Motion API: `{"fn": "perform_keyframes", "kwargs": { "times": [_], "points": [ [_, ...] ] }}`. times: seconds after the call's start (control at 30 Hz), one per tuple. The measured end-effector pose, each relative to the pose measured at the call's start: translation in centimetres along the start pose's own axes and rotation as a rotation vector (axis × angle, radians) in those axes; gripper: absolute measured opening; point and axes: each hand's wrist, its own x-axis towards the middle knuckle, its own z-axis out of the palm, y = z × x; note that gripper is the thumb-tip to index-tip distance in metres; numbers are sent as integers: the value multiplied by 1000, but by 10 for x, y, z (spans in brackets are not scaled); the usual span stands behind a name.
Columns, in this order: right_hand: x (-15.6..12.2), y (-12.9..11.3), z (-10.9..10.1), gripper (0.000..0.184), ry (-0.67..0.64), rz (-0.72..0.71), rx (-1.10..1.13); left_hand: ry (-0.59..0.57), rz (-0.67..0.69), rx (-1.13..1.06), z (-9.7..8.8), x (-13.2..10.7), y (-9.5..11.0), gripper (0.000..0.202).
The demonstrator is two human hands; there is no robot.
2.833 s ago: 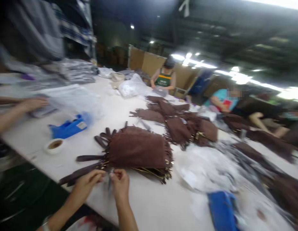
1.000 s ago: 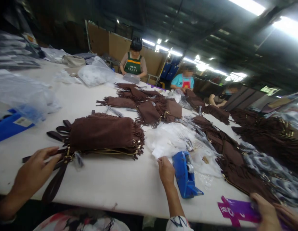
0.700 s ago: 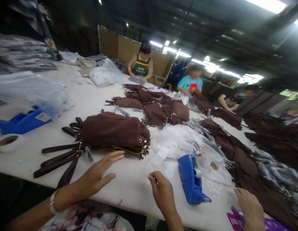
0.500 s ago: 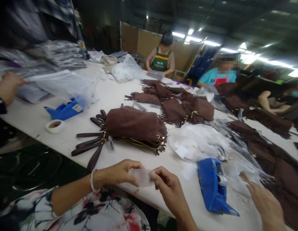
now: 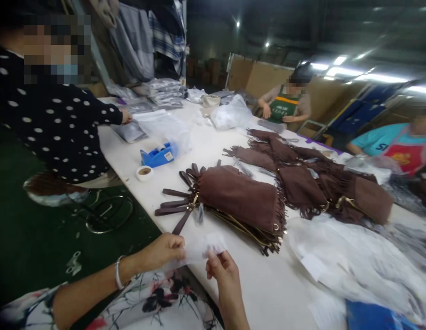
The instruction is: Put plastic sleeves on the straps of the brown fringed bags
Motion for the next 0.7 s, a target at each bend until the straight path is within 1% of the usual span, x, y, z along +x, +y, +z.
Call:
{"fn": "perform_keyframes", "kwargs": {
  "times": [0.1, 0.17, 0.23, 0.3, 0.37, 0.43, 0.5, 0.57, 0.63, 0.7],
  "points": [
    [13, 4, 20, 30, 23, -46, -39, 33, 15, 83, -11, -15, -2, 31],
    [21, 7, 33, 32, -2, -48, -109, 48, -7, 66, -20, -24, -9, 37],
    [27, 9, 47, 35, -41, -38, -195, 26, -64, -51, -30, -32, -19, 39],
    [29, 10, 62, 36, -87, -34, -262, -30, -121, -259, -39, -37, -26, 43],
    [30, 10, 75, 35, -139, -41, -297, -70, -151, -456, -46, -39, -29, 55],
    [29, 10, 85, 34, -189, -51, -319, -52, -163, -562, -50, -37, -29, 58],
    [31, 10, 87, 32, -241, -47, -340, 17, -170, -580, -53, -32, -30, 52],
    [37, 11, 84, 32, -259, -27, -376, 92, -151, -533, -57, -28, -37, 46],
    [50, 13, 77, 33, -194, -24, -437, 162, -117, -424, -62, -27, -48, 41],
    [67, 15, 73, 38, -79, -24, -519, 246, -87, -285, -69, -30, -59, 34]
  ]
}}
